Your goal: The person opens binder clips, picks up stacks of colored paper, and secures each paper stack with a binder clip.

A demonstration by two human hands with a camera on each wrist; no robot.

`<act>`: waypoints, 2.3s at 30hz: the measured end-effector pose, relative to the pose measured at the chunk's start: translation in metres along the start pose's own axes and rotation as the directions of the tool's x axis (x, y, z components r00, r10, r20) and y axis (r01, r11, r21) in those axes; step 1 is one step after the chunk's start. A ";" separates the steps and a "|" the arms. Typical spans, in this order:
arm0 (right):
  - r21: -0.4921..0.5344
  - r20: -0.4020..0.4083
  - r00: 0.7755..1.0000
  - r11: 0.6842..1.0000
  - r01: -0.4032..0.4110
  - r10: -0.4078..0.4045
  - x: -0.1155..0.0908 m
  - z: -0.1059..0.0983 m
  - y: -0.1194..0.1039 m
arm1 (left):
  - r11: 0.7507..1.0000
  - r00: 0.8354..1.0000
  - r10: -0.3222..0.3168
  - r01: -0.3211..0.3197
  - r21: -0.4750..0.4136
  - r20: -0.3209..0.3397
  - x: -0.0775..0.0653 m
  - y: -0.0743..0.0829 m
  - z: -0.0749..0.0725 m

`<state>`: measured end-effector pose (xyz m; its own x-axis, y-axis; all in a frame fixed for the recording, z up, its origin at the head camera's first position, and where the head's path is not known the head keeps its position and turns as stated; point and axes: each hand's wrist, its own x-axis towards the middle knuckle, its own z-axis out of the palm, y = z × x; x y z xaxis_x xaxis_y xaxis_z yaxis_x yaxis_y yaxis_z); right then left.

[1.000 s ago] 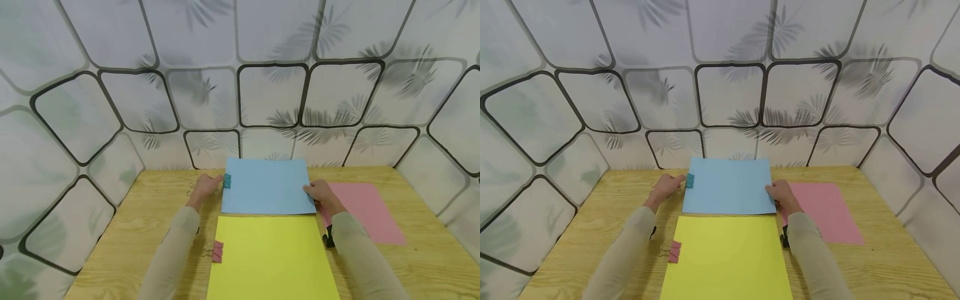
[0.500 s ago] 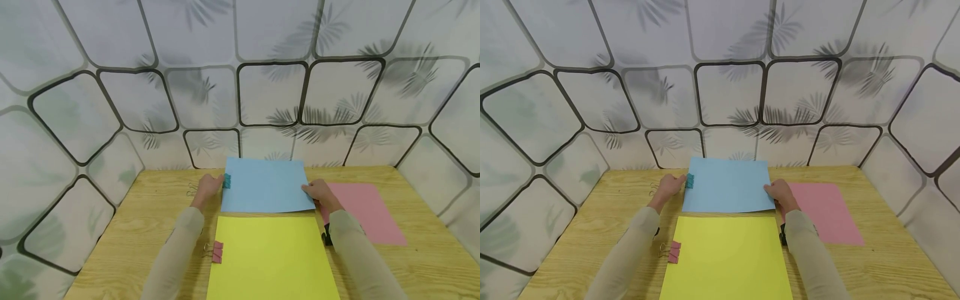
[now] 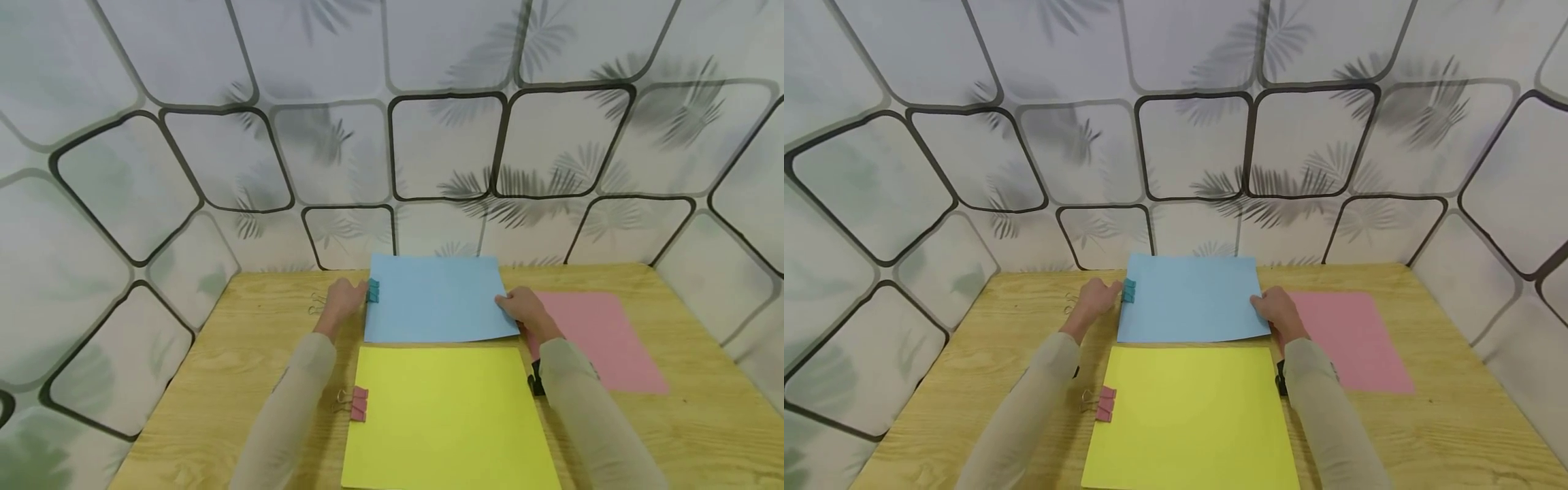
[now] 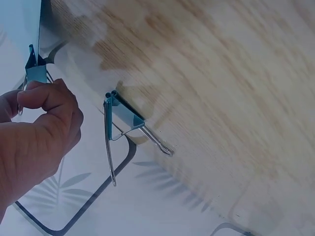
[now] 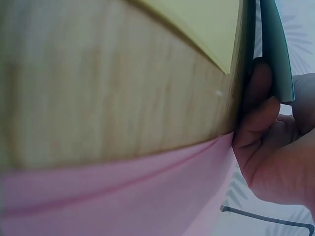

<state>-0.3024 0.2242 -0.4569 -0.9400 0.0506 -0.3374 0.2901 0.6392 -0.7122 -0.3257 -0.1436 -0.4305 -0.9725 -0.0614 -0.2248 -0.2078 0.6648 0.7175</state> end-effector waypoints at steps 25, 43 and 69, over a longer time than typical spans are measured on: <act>-0.027 -0.017 0.999 0.999 0.043 -0.044 0.001 -0.001 0.000 | 0.995 0.998 -0.016 0.009 0.104 0.065 0.001 0.000 0.008; -0.080 -0.030 0.998 0.996 0.044 -0.046 0.009 -0.001 0.001 | 0.992 0.999 0.021 -0.025 0.120 0.039 -0.004 0.001 0.008; -0.519 -0.128 0.990 0.855 -0.016 -0.059 -0.001 0.011 -0.017 | 0.993 0.998 0.001 -0.007 0.115 0.056 -0.006 0.006 0.012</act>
<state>-0.3050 0.2051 -0.4510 -0.9706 0.1105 -0.2138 0.1700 0.9436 -0.2842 -0.3201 -0.1307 -0.4328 -0.9652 -0.0193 -0.2608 -0.1875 0.7463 0.6386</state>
